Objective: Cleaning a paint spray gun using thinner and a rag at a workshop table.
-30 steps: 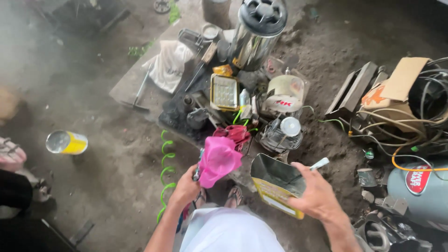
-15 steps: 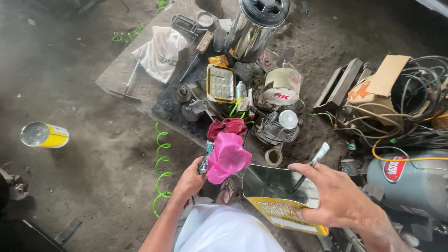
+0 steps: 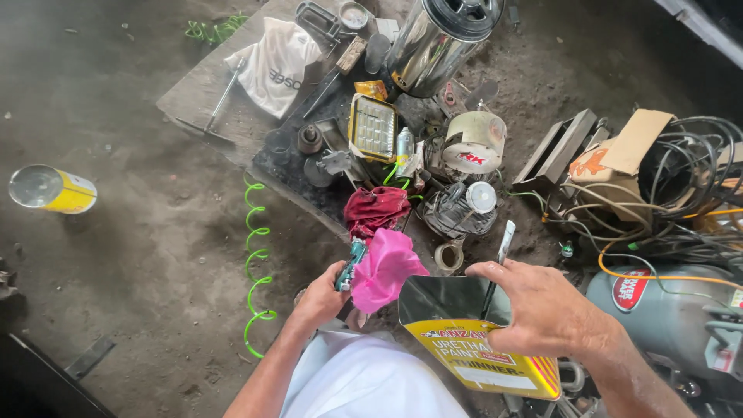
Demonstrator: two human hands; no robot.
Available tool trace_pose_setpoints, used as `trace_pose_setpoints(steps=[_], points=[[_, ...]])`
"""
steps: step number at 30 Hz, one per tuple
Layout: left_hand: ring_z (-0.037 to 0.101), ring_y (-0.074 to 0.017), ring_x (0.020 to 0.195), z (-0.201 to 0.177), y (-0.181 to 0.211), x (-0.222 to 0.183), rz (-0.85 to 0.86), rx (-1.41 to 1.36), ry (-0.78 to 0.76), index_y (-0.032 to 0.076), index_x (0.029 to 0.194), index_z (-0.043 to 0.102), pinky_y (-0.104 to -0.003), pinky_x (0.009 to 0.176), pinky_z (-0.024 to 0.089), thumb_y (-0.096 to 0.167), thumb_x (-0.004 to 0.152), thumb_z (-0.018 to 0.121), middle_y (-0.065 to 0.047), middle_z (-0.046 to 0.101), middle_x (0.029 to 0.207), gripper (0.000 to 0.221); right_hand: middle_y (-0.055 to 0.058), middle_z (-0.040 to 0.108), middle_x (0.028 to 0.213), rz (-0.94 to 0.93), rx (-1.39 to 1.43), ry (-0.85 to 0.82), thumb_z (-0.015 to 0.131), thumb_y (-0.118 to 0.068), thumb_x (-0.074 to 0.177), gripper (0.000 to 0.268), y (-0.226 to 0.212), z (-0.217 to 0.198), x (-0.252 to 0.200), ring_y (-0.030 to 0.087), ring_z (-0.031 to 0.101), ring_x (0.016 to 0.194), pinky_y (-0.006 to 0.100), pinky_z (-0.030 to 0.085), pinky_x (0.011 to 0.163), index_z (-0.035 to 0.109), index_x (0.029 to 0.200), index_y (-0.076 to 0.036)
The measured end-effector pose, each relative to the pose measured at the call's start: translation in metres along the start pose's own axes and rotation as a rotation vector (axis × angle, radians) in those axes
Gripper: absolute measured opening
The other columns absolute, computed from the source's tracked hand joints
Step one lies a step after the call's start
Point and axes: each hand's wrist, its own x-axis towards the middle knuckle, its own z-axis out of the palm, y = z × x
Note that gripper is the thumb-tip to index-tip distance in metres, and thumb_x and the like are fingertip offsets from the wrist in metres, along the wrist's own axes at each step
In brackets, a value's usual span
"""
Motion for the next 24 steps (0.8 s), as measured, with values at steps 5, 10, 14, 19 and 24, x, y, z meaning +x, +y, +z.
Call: trace_pose_setpoints(steps=[5, 10, 14, 19, 24], points=[[0.071, -0.0184, 0.101, 0.003, -0.007, 0.001, 0.024, -0.055, 0.003, 0.019, 0.138, 0.057, -0.035, 0.091, 0.054, 0.013, 0.087, 0.07, -0.009, 0.076, 0.109, 0.053, 0.011, 0.067, 0.107, -0.027, -0.031, -0.035, 0.083, -0.04, 0.056, 0.091, -0.005, -0.005, 0.006, 0.031, 0.067, 0.1, 0.041, 0.053, 0.091, 0.055, 0.141, -0.024], [0.072, -0.0198, 0.101, 0.003, -0.011, 0.001, 0.033, -0.061, 0.01, 0.02, 0.14, 0.055, -0.035, 0.09, 0.054, 0.012, 0.085, 0.069, -0.009, 0.075, 0.108, 0.057, 0.011, 0.069, 0.111, -0.008, -0.012, -0.054, 0.082, -0.039, 0.055, 0.091, -0.006, -0.007, 0.012, 0.03, 0.068, 0.1, 0.04, 0.054, 0.091, 0.056, 0.14, -0.023], [0.073, -0.0207, 0.1, -0.004, -0.001, -0.007, 0.016, -0.043, 0.015, 0.02, 0.138, 0.057, -0.035, 0.09, 0.054, 0.017, 0.087, 0.07, -0.01, 0.076, 0.107, 0.053, 0.011, 0.069, 0.111, -0.002, -0.034, -0.073, 0.082, -0.04, 0.054, 0.091, -0.005, -0.008, 0.017, 0.03, 0.068, 0.101, 0.04, 0.054, 0.091, 0.055, 0.139, -0.023], [0.073, -0.0204, 0.1, -0.005, -0.008, -0.001, 0.031, -0.027, 0.024, 0.021, 0.139, 0.056, -0.036, 0.088, 0.055, 0.015, 0.085, 0.07, -0.01, 0.076, 0.107, 0.056, 0.011, 0.069, 0.11, -0.02, -0.044, -0.066, 0.081, -0.04, 0.054, 0.09, -0.006, -0.012, 0.02, 0.03, 0.068, 0.101, 0.041, 0.054, 0.09, 0.056, 0.138, -0.022], [0.074, -0.0222, 0.1, -0.012, 0.007, -0.008, -0.055, -0.033, 0.003, 0.023, 0.141, 0.055, -0.037, 0.087, 0.056, 0.015, 0.087, 0.068, -0.01, 0.076, 0.109, 0.056, 0.011, 0.069, 0.107, 0.031, -0.06, -0.107, 0.082, -0.041, 0.054, 0.091, -0.016, -0.019, 0.021, 0.029, 0.068, 0.101, 0.04, 0.054, 0.091, 0.055, 0.139, -0.024]])
